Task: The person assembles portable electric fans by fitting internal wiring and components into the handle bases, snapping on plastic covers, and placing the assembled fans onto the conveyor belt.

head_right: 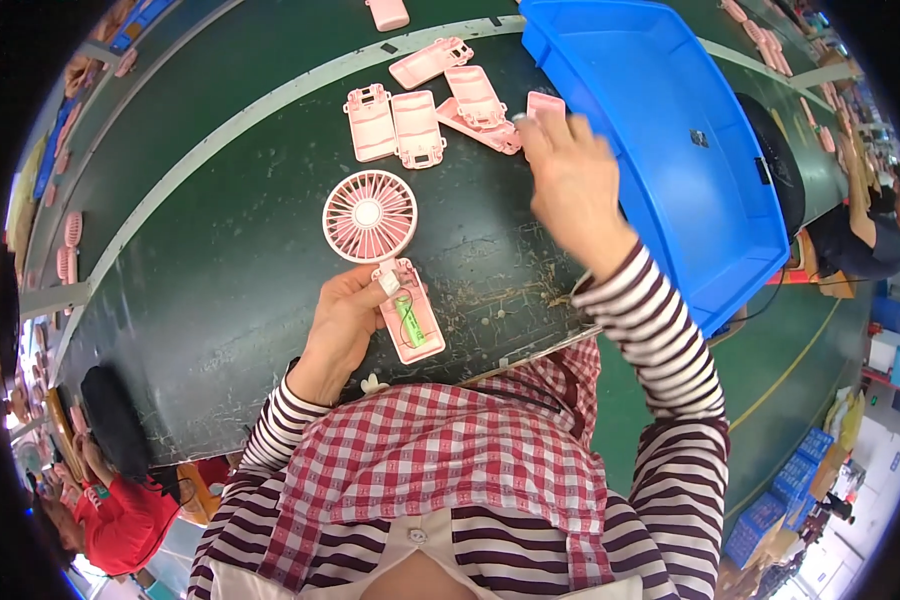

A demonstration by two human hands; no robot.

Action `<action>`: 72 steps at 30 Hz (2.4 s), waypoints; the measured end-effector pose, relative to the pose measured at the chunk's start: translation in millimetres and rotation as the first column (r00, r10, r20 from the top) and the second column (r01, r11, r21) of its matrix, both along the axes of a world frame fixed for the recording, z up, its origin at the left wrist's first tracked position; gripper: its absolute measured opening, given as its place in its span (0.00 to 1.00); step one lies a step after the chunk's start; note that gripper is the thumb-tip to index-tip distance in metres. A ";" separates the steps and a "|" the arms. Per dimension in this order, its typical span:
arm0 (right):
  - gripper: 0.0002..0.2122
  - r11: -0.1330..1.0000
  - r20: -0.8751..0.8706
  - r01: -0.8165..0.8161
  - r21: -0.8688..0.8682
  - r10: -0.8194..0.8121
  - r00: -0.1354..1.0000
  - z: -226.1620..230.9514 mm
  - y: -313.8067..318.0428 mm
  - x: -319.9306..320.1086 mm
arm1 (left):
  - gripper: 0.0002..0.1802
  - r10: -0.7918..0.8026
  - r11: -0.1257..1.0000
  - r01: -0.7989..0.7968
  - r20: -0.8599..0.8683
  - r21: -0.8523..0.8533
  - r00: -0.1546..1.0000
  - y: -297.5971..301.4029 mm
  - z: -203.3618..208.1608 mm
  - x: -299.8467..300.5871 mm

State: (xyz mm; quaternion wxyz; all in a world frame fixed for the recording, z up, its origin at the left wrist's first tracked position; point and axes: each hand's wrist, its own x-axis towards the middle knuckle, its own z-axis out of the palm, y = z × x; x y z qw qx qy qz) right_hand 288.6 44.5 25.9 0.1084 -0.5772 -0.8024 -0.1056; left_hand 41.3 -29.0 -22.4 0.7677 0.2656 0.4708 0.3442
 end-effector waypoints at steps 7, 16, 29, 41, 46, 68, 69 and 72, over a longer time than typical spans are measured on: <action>0.18 0.984 0.295 -0.159 -0.081 0.176 0.939 -24.2 46.1 33.4 | 0.17 -0.047 0.996 0.048 0.023 -0.079 0.999 0.5 -2.5 -2.2; 0.08 0.961 0.054 -0.149 -0.232 0.165 0.985 -26.7 14.2 39.1 | 0.16 -0.031 0.996 0.036 0.054 -0.078 0.998 3.4 6.7 -4.1; 0.23 0.938 -0.143 -0.294 -0.184 0.270 0.952 -28.2 -49.3 18.4 | 0.16 -0.020 0.997 0.024 0.056 -0.075 0.998 2.2 4.6 -1.9; 0.24 0.804 -0.761 -0.334 -0.492 -0.210 0.614 -12.2 -89.1 -61.5 | 0.17 0.071 0.996 -0.069 0.039 -0.053 0.997 -6.7 8.8 9.3; 0.25 0.844 -0.643 -0.318 -0.432 -0.041 0.765 -4.1 -96.6 -69.6 | 0.15 0.083 0.995 -0.080 0.053 -0.053 0.995 -8.7 8.3 12.3; 0.25 0.940 -0.313 -0.122 -0.318 0.017 0.950 10.8 -100.4 -90.0 | 0.24 0.198 0.970 -0.165 0.192 -0.177 0.961 -6.0 4.0 16.6; 0.25 0.940 -0.301 -0.132 -0.314 0.033 0.953 10.1 -99.1 -91.8 | 0.26 0.189 0.972 -0.155 0.196 -0.176 0.962 -5.7 6.9 16.0; 0.25 0.942 -0.280 -0.145 -0.303 0.057 0.958 6.9 -96.9 -95.8 | 0.27 0.189 0.974 -0.158 0.198 -0.165 0.962 -5.9 7.0 16.8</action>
